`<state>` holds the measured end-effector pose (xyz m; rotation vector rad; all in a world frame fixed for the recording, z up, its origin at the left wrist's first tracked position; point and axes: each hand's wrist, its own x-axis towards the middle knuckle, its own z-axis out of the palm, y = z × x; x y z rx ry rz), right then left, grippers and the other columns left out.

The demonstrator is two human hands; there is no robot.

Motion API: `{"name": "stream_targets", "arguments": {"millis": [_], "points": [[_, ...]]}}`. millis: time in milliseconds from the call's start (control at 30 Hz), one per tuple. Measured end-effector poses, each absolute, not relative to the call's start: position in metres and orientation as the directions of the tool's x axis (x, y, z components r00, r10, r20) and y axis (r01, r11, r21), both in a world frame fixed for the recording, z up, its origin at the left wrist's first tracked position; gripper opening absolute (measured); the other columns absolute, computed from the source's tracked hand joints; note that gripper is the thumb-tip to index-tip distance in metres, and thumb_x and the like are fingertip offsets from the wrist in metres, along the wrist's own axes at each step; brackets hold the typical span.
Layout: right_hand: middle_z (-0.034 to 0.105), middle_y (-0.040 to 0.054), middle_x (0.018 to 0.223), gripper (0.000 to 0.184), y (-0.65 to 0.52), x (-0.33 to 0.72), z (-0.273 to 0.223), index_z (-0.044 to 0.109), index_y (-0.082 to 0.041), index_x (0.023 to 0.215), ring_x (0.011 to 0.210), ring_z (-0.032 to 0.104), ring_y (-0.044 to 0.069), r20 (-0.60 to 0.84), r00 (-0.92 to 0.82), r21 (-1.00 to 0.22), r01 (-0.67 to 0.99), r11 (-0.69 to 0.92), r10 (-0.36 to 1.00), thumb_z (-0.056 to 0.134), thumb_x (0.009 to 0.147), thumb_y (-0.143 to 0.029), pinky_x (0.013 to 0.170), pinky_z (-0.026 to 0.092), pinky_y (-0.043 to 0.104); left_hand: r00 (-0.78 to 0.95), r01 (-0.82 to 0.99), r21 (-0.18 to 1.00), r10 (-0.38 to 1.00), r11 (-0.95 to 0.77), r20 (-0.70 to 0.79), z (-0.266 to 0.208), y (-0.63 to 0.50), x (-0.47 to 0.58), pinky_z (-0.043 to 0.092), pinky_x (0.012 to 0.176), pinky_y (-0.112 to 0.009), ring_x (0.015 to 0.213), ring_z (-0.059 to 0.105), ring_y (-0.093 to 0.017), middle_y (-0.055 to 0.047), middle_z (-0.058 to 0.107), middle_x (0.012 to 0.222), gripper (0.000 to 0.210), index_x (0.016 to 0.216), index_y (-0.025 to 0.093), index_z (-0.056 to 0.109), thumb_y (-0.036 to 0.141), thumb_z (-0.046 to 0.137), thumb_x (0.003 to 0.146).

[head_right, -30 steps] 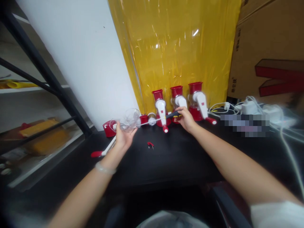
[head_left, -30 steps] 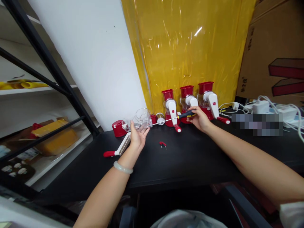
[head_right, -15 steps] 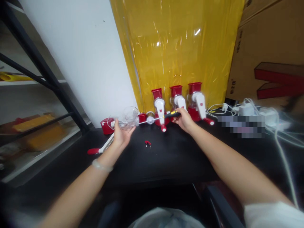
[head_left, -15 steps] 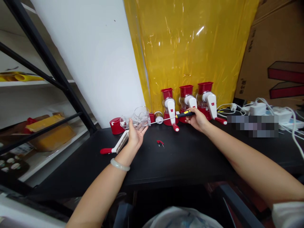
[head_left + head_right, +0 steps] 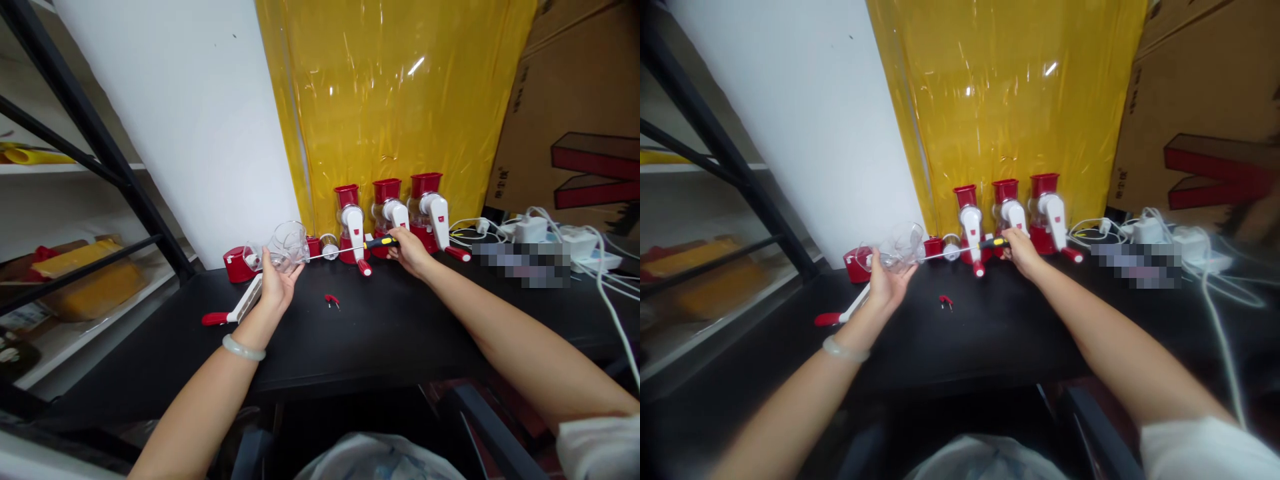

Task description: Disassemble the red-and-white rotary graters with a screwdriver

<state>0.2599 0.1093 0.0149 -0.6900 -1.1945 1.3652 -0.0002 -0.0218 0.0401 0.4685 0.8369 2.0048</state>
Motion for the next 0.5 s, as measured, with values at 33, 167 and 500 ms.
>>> {"name": "stream_targets", "arguments": {"millis": [33,167,500], "points": [[0.043,-0.0088,0.045,0.017,0.108,0.260,0.016,0.047,-0.024,0.078,0.038,0.038,0.009,0.220,-0.188,-0.915,-0.379,0.137,0.957,0.062,0.075,-0.031,0.045,0.042,0.024,-0.532,-0.589,0.715,0.846,-0.377,0.008,0.040,-0.022,0.000,0.053,0.094,-0.037,0.101,0.067,-0.022,-0.010,0.067,0.112,0.047,0.126,0.024,0.059,0.057,0.050,0.092],[0.056,-0.0066,0.059,0.019,0.109,0.263,0.017,0.047,-0.024,0.083,0.042,0.049,0.010,0.243,-0.211,-0.901,-0.409,0.140,0.947,0.060,0.069,-0.028,0.047,0.046,0.027,-0.537,-0.581,0.721,0.844,-0.376,0.008,0.039,-0.021,0.000,0.052,0.095,-0.040,0.098,0.068,-0.021,-0.011,0.067,0.111,0.049,0.127,0.022,0.057,0.056,0.049,0.093],[0.034,-0.0106,0.036,0.041,0.122,0.261,0.006,0.045,-0.024,0.076,0.032,0.036,0.009,0.366,-0.203,-0.921,-0.218,0.322,0.908,0.061,0.080,-0.062,0.045,0.046,0.027,-0.555,-0.574,0.727,0.832,-0.377,-0.007,0.039,-0.019,-0.003,0.051,0.097,-0.041,0.106,0.065,-0.024,-0.013,0.064,0.118,0.051,0.129,0.022,0.055,0.057,0.048,0.093]]}}
